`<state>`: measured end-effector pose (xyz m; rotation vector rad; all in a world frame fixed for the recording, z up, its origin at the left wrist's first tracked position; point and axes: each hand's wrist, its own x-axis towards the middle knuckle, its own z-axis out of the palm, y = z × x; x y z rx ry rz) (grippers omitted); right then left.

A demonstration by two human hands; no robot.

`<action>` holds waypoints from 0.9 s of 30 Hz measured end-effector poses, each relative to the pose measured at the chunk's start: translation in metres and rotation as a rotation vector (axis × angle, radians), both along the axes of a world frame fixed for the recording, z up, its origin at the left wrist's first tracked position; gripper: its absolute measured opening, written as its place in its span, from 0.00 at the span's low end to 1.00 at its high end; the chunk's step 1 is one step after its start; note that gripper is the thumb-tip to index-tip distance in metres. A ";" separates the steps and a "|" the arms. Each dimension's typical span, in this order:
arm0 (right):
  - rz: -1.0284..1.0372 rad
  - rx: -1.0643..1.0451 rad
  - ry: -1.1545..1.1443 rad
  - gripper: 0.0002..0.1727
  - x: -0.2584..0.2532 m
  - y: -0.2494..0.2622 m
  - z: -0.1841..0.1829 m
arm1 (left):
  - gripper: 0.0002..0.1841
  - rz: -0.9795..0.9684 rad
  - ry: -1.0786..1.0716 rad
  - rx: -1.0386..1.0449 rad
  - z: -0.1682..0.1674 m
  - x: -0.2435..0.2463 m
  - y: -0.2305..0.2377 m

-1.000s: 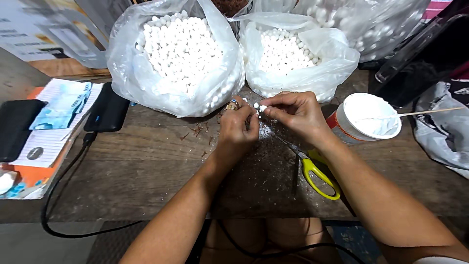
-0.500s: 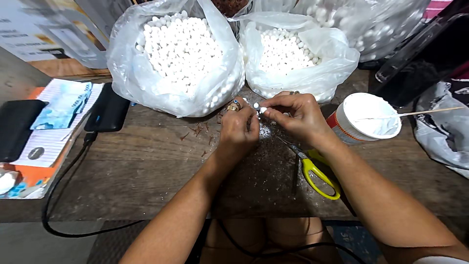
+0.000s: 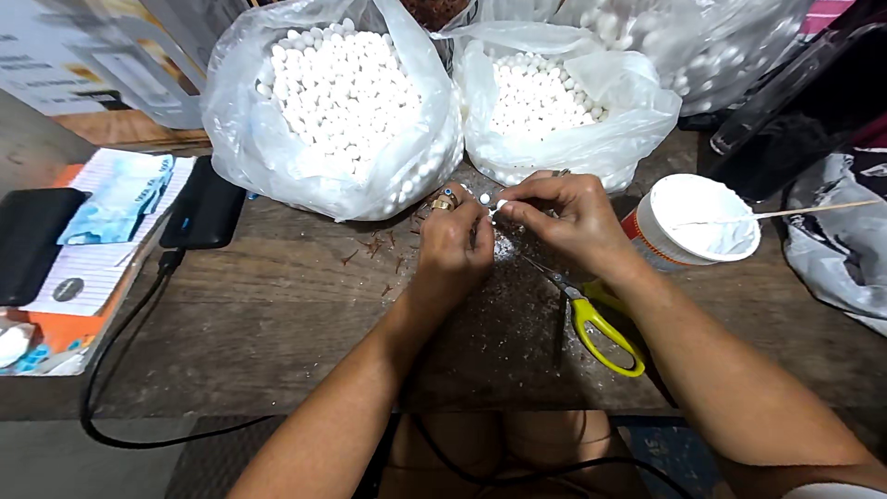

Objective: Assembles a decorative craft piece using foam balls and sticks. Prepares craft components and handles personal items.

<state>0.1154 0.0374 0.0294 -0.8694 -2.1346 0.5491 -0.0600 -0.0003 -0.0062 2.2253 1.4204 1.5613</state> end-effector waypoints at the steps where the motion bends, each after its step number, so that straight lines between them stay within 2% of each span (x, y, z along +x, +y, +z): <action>1: 0.007 -0.033 0.021 0.09 0.002 0.001 0.002 | 0.06 -0.002 -0.011 -0.004 0.001 0.000 0.000; 9: 0.055 -0.259 0.155 0.12 0.006 0.007 0.004 | 0.06 -0.024 -0.062 -0.039 0.002 -0.002 0.002; 13: 0.040 -0.253 0.205 0.08 -0.001 0.003 0.000 | 0.06 -0.020 -0.056 -0.044 0.002 -0.002 0.001; 27: 0.003 -0.248 0.198 0.06 -0.006 -0.004 -0.004 | 0.06 -0.007 -0.034 -0.018 0.001 0.001 -0.001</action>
